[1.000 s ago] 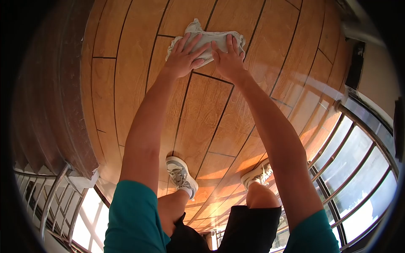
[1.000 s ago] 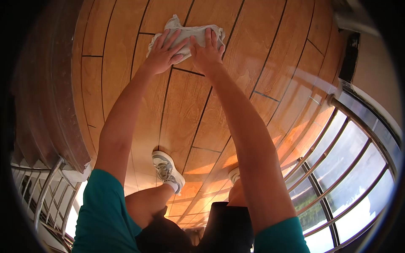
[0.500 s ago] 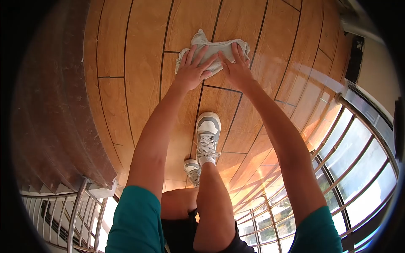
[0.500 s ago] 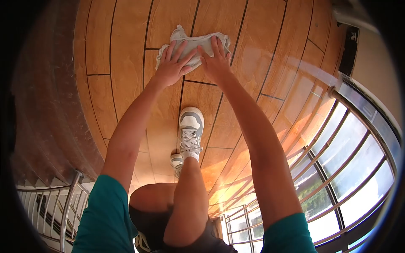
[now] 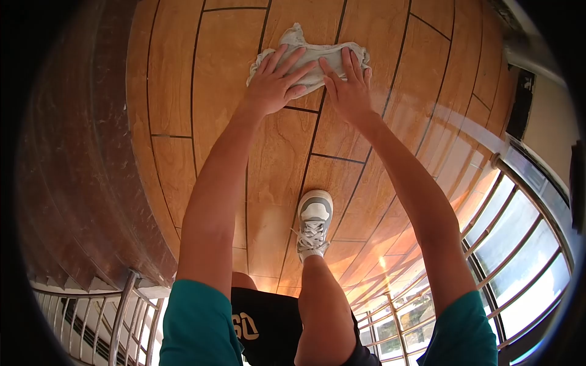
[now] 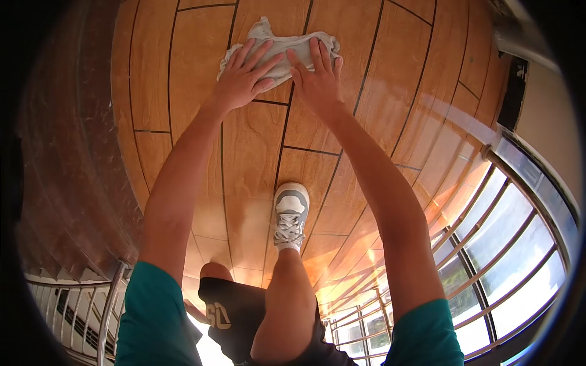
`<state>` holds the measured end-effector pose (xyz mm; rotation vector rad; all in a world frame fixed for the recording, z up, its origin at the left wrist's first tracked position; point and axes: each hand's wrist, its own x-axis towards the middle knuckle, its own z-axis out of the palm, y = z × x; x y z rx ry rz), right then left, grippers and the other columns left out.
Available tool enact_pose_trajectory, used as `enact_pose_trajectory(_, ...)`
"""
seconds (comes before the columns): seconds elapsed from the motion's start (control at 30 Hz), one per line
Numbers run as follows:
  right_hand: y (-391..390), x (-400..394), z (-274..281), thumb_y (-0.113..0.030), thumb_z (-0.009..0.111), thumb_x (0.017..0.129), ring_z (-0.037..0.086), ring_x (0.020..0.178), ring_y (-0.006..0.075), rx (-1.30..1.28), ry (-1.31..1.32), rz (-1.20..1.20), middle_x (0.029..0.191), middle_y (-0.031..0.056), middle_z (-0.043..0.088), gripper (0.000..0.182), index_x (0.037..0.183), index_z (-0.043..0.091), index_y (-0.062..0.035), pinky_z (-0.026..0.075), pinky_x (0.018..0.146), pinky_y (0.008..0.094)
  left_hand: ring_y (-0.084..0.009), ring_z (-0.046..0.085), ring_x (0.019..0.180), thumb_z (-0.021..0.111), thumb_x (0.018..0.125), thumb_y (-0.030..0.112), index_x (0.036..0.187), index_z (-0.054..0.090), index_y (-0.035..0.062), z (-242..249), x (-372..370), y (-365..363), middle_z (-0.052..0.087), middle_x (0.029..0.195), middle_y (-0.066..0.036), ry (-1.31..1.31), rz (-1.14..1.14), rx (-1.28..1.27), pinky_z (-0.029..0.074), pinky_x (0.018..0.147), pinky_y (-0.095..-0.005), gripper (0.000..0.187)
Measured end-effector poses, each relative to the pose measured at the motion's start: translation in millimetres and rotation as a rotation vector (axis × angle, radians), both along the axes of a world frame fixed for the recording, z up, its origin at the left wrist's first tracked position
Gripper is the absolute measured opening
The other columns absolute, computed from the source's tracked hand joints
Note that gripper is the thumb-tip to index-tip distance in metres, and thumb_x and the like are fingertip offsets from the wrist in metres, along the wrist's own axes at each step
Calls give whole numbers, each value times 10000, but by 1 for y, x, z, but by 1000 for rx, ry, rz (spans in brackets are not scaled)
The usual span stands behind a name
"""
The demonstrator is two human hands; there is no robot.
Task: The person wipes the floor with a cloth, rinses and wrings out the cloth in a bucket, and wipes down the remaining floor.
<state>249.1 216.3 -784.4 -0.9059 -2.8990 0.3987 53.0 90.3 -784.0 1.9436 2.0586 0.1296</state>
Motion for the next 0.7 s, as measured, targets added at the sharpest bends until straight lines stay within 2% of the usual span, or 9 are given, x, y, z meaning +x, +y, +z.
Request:
enact_pose_trajectory(0.13,72,-82,-12,-455,351,1101,204,1550,392,31,11,31,1665,220,237,474,1540,478,-330,246,1145,728,-277,93,1585,376,1068,553,1615,279,410,-32,-81,62,122,1725,54,104,11,207,180,1279,-513,574)
enact_pose_trajectory(0.17,91,-100,-12,-467,350,1100,195,1553,399,10,-8,54,1658,237,245,487,1557,456,-333,228,1154,719,-271,100,1585,377,1059,572,1616,263,422,-44,-115,86,123,1724,61,236,40,169,177,1284,-497,588)
enact_pose_trajectory(0.23,144,-140,-57,-369,484,1020,242,1520,443,5,17,283,1610,292,317,497,1471,569,-179,251,1195,643,-266,107,1584,377,1050,591,1617,247,433,-49,-124,92,125,1724,68,311,39,87,174,1288,-480,603)
enact_pose_trajectory(0.3,118,-137,-35,-379,498,1009,253,1516,445,-11,-9,158,1595,297,342,489,1443,597,-176,255,1178,665,-420,167,1555,557,1004,458,1569,434,226,-23,-141,92,275,1677,-152,122,-86,315,166,1251,-556,623)
enact_pose_trajectory(0.33,110,-142,-20,-389,513,999,264,1512,447,-5,-21,38,1579,302,367,481,1414,626,-174,259,1161,688,-430,157,1557,547,1011,460,1577,424,230,-26,-143,91,248,1689,-151,90,-62,266,157,1249,-571,624)
enact_pose_trajectory(0.43,76,-122,-16,-405,505,999,269,1512,444,74,152,136,1587,300,356,488,1421,620,-188,255,1143,710,-425,143,1563,524,1029,454,1582,417,230,-15,-135,61,205,1704,-146,103,-50,194,138,1251,-577,606)
enact_pose_trajectory(0.5,28,-105,-8,-386,526,994,271,1510,441,56,53,115,1601,295,330,474,1406,633,-178,257,1165,668,-425,134,1565,495,1048,431,1584,413,233,-14,-128,28,191,1707,-147,42,-69,207,136,1248,-586,577)
enact_pose_trajectory(0.57,-25,-88,-15,-442,329,1105,160,1564,371,39,39,106,1682,219,188,484,1547,471,-304,163,1203,689,-288,99,1584,381,1073,536,1606,324,383,-17,-118,-18,130,1724,41,156,-99,233,177,1278,-525,557)
enact_pose_trajectory(0.7,-138,-41,16,-413,399,1092,155,1566,366,-158,-79,204,1682,220,178,479,1542,481,-270,152,1216,661,-309,116,1579,459,1063,480,1576,401,345,11,-70,-142,176,1713,-2,25,-108,24,197,1261,-554,534)
